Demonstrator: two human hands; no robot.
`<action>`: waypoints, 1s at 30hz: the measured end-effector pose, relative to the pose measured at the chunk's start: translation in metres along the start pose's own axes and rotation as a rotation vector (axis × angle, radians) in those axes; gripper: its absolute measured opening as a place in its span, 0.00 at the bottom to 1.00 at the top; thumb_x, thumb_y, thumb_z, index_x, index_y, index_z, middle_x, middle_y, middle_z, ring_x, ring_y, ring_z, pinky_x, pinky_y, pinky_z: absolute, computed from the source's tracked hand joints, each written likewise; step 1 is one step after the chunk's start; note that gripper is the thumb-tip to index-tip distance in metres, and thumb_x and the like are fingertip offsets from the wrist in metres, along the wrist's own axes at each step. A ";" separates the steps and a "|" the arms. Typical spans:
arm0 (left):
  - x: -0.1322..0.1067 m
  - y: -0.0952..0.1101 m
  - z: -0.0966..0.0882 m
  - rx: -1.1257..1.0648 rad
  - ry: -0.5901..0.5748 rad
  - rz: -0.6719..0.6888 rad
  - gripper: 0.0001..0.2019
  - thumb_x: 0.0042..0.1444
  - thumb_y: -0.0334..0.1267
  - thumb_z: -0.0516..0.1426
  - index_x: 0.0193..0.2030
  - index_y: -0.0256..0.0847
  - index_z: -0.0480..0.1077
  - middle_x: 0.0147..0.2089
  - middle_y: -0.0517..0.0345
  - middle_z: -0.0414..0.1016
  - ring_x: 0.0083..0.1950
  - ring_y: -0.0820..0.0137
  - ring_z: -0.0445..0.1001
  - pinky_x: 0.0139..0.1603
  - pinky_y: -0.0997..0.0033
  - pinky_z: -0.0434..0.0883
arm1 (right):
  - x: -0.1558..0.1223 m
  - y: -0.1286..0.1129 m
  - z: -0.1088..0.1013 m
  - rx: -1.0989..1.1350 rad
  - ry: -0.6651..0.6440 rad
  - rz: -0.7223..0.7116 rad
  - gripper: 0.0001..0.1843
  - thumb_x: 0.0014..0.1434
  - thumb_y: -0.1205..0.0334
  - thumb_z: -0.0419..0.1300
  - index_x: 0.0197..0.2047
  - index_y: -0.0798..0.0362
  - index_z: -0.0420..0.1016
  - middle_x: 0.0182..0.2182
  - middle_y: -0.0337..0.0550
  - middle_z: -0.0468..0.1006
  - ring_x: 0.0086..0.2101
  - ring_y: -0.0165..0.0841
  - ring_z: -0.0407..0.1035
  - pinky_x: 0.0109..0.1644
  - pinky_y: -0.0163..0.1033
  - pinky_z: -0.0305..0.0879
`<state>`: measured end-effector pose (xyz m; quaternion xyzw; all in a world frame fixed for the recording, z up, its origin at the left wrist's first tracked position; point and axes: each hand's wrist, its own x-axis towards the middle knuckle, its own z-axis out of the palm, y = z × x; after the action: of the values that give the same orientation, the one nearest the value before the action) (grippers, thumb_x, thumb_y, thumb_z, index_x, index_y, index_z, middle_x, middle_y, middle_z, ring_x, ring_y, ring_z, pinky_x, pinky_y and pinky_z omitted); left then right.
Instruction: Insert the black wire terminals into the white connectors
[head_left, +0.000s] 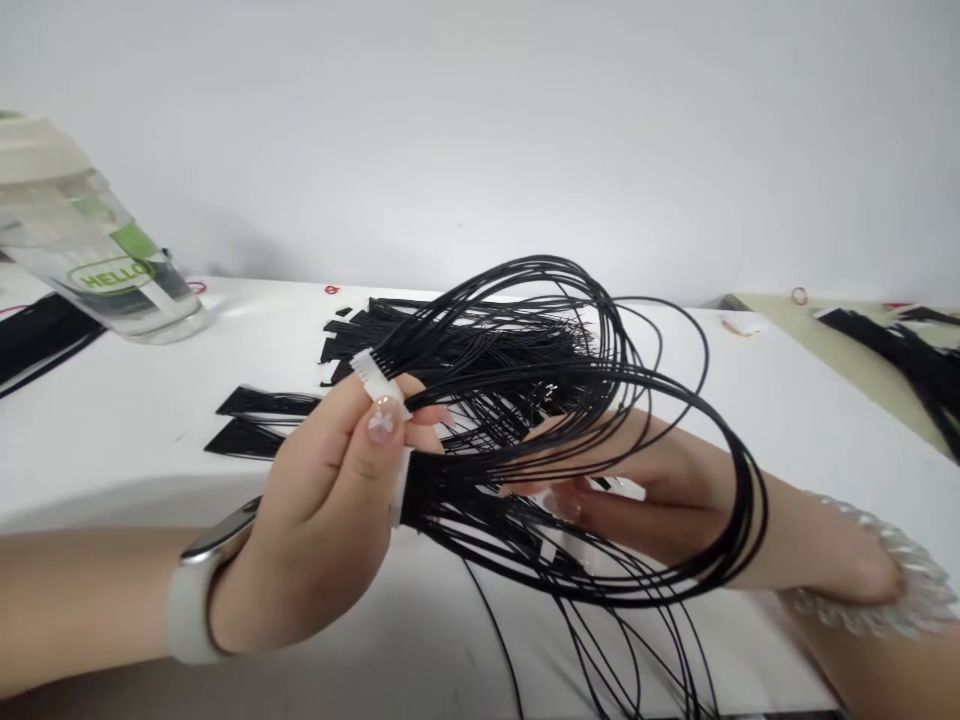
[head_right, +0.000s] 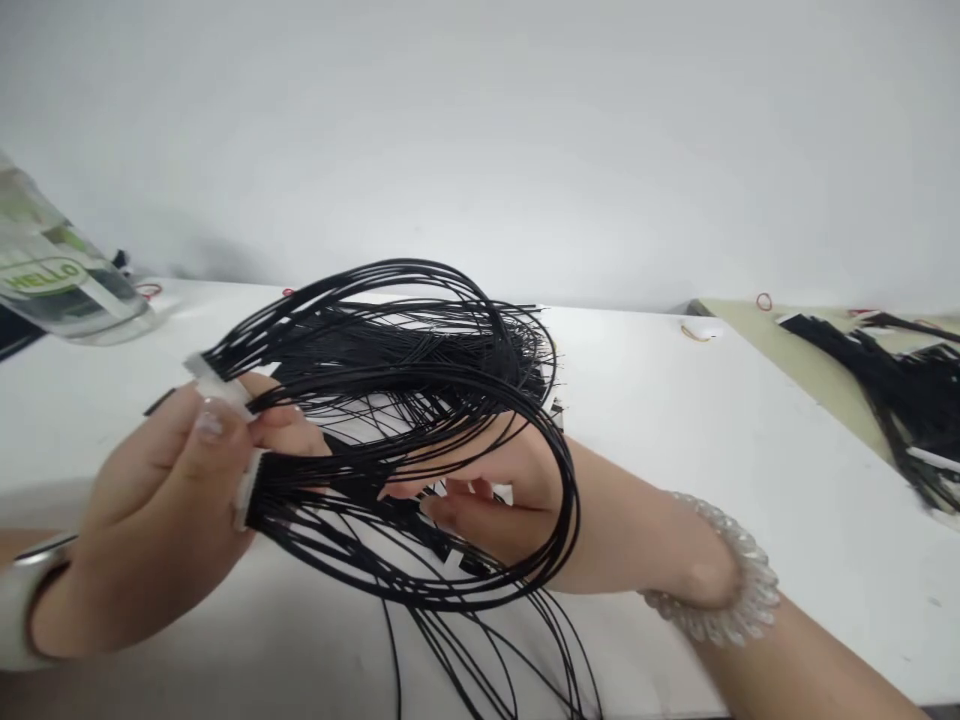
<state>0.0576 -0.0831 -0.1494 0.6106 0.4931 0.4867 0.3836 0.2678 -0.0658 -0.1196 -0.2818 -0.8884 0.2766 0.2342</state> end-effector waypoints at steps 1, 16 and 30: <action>0.000 -0.001 0.000 -0.023 -0.006 0.005 0.12 0.60 0.45 0.43 0.33 0.43 0.61 0.31 0.61 0.68 0.41 0.71 0.71 0.51 0.67 0.64 | -0.002 -0.001 -0.001 0.024 -0.039 0.003 0.10 0.59 0.63 0.51 0.38 0.51 0.73 0.29 0.41 0.74 0.35 0.29 0.68 0.37 0.34 0.65; 0.000 -0.009 0.015 0.051 -0.089 0.016 0.12 0.60 0.42 0.45 0.34 0.41 0.66 0.32 0.59 0.72 0.37 0.74 0.73 0.36 0.80 0.70 | -0.011 -0.016 0.016 -0.124 -0.162 0.289 0.16 0.62 0.61 0.44 0.25 0.55 0.61 0.19 0.36 0.63 0.21 0.22 0.55 0.26 0.29 0.50; -0.004 -0.020 0.012 0.056 -0.201 -0.018 0.11 0.61 0.41 0.44 0.38 0.44 0.66 0.35 0.63 0.72 0.36 0.78 0.70 0.38 0.83 0.67 | -0.005 -0.015 0.042 -0.364 -0.040 0.170 0.09 0.56 0.70 0.48 0.25 0.54 0.60 0.20 0.33 0.62 0.22 0.24 0.51 0.27 0.33 0.46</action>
<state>0.0649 -0.0828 -0.1719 0.6624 0.4711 0.4052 0.4184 0.2422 -0.0944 -0.1428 -0.3878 -0.9013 0.1355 0.1375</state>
